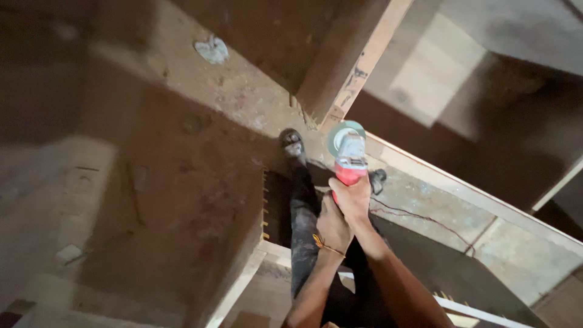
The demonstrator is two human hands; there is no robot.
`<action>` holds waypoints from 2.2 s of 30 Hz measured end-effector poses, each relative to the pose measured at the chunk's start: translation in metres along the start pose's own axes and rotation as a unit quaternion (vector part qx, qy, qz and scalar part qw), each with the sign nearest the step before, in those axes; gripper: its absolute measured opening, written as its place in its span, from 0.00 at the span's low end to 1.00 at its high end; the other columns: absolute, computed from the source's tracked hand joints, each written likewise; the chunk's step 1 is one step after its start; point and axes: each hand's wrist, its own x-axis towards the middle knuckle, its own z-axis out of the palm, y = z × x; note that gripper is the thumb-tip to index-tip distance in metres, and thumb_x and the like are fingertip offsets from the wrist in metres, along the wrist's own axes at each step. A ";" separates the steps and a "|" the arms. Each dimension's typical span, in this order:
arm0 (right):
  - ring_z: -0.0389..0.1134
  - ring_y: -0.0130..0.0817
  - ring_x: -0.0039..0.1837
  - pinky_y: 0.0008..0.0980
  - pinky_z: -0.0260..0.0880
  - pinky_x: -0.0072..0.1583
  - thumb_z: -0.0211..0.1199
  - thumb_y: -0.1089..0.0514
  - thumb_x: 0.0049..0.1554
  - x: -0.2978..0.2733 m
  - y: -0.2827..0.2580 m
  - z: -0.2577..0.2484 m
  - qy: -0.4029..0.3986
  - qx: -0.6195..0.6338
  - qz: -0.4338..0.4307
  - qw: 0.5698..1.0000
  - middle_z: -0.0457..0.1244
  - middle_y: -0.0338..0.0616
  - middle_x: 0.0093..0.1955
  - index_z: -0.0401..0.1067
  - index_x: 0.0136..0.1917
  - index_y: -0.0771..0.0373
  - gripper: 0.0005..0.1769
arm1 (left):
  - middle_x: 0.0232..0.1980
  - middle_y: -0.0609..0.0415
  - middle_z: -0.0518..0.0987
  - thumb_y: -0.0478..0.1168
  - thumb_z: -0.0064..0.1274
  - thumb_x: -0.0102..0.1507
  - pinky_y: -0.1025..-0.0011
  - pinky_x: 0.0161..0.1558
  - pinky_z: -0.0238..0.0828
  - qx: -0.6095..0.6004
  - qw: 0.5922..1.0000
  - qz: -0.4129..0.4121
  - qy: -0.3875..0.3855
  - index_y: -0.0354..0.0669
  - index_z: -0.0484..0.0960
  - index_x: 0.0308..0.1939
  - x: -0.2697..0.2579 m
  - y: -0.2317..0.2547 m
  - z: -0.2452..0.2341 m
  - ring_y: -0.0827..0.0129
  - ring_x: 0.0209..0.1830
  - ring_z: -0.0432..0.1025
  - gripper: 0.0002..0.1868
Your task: The person uses an angle grinder with a sanding disc to smooth the edges and surfaces of a wooden cabinet frame. They move the tool along the horizontal and vertical joints of the structure while holding it steady with their other hand.
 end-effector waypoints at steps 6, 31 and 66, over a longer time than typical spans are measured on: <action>0.73 0.46 0.51 0.40 0.72 0.56 0.73 0.52 0.45 0.001 -0.045 0.012 0.020 -0.094 0.019 0.995 0.70 0.52 0.49 0.68 0.57 0.67 0.31 | 0.47 0.34 0.81 0.50 0.55 0.64 0.42 0.39 0.72 0.003 0.994 -0.090 -0.055 0.43 0.65 0.62 0.022 0.022 -0.021 0.33 0.41 0.76 0.28; 0.72 0.38 0.50 0.38 0.72 0.54 0.77 0.49 0.46 0.010 -0.033 0.036 0.014 -0.135 0.053 0.989 0.70 0.52 0.49 0.65 0.61 0.70 0.37 | 0.41 0.34 0.81 0.50 0.63 0.57 0.43 0.37 0.72 0.006 0.998 -0.047 -0.033 0.41 0.65 0.52 0.045 -0.007 -0.025 0.33 0.38 0.76 0.29; 0.73 0.39 0.45 0.36 0.76 0.49 0.72 0.52 0.51 -0.019 0.019 0.004 0.032 -0.009 0.047 0.998 0.72 0.46 0.45 0.71 0.54 0.67 0.23 | 0.46 0.40 0.78 0.46 0.60 0.64 0.47 0.34 0.74 0.175 0.966 0.108 -0.155 0.45 0.69 0.60 0.003 -0.071 0.010 0.41 0.36 0.77 0.25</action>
